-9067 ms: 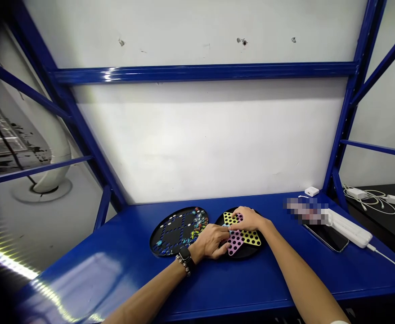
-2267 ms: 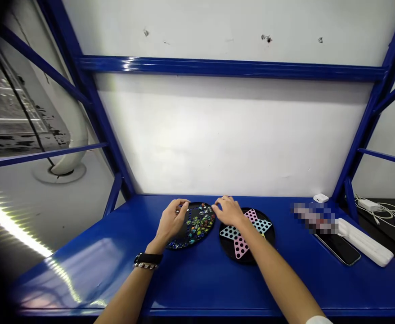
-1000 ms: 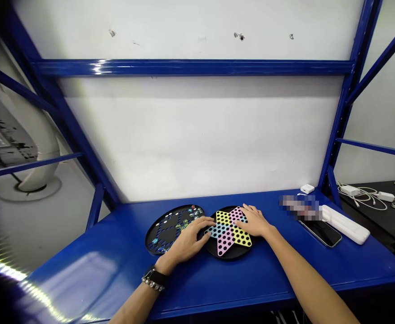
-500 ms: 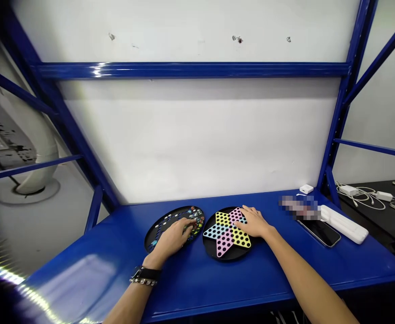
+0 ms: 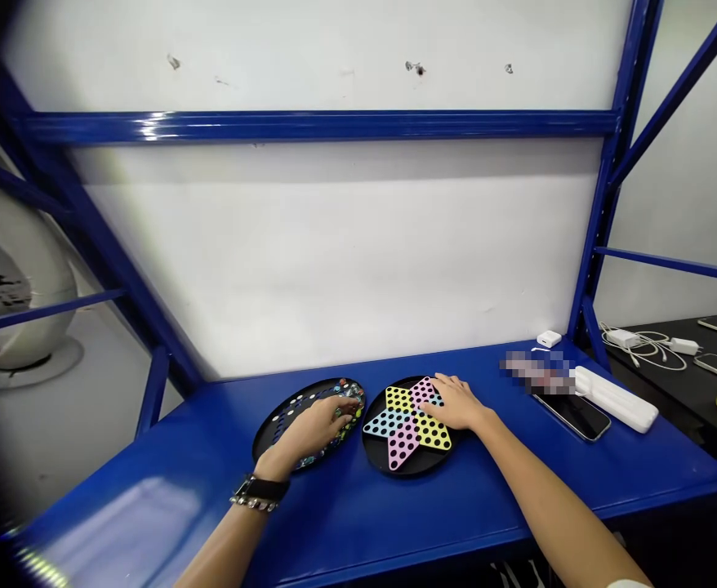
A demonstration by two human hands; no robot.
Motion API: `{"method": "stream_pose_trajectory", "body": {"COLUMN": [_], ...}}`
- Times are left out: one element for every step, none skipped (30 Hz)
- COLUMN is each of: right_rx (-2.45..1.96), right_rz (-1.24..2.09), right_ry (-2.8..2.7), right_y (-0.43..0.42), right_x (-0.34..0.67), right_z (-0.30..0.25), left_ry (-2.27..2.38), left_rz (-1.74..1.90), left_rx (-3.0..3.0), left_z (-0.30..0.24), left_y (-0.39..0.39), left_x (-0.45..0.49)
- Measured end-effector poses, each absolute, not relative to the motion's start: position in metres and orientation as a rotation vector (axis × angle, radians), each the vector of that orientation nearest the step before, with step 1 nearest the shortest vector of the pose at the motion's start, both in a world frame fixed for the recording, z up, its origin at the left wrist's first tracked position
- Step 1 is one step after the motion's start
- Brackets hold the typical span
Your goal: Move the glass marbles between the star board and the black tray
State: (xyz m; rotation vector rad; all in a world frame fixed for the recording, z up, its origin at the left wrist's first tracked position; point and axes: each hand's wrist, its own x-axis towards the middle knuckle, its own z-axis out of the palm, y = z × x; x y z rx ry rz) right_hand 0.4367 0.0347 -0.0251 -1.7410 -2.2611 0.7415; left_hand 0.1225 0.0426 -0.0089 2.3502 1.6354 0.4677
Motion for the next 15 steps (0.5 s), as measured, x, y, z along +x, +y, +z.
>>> {"method": "stream_pose_trajectory", "body": {"right_rx": [-1.747, -1.754, -1.759, -1.761, -1.762, -1.76, -1.759, -1.759, -1.761, -1.764, -1.764, -1.762, -1.759, -1.758, -1.758], "right_rz": [0.741, 0.742, 0.742, 0.742, 0.744, 0.746, 0.746, 0.747, 0.749, 0.753, 0.756, 0.757, 0.759, 0.76, 0.759], "right_ry": [-2.265, -2.269, -2.275, -2.279, -2.282, -2.285, -2.285, -2.286, -2.287, -2.288, -2.288, -2.288, -2.288, -2.287, -2.286], "right_y": [0.034, 0.034, 0.033, 0.033, 0.033, 0.032, 0.032, 0.032, 0.032, 0.032, 0.032, 0.033, 0.033, 0.033, 0.033], "right_x": [0.436, 0.436, 0.436, 0.436, 0.436, 0.436, 0.436, 0.436, 0.436, 0.436, 0.436, 0.436, 0.436, 0.437, 0.437], "right_z": [-0.024, -0.024, -0.023, -0.022, -0.022, -0.021, -0.021, -0.02, -0.02, -0.02, -0.02, -0.02, -0.02, -0.02, -0.021], "left_ry": [1.613, 1.599, 1.593, 1.592, 1.592, 1.592, 1.59, 1.585, 1.58, 1.574, 1.568, 1.563, 1.559, 1.558, 1.557], "left_rz": [0.458, 0.43, 0.39, 0.344, 0.297, 0.257, 0.227, 0.199, 0.168, 0.14, 0.121, 0.11, 0.105, 0.108, 0.112], "left_rx": [2.332, 2.309, 2.286, 2.267, 2.253, 2.244, 2.24, 2.238, 2.238, 2.239, 2.247, 2.259, 2.272, 2.29, 2.312], "left_z": [-0.006, -0.002, 0.002, 0.005, 0.007, 0.009, 0.01, 0.01, 0.009, 0.009, 0.008, 0.008, 0.008, 0.009, 0.01], "left_y": [0.042, 0.043, 0.044, 0.045, 0.048, 0.051, 0.054, 0.058, 0.061, 0.064, 0.066, 0.067, 0.067, 0.066, 0.065], "left_x": [0.124, 0.125, 0.125, 0.125, 0.125, 0.124, 0.123, 0.122, 0.12, 0.119, 0.118, 0.118, 0.118, 0.118, 0.119]}}
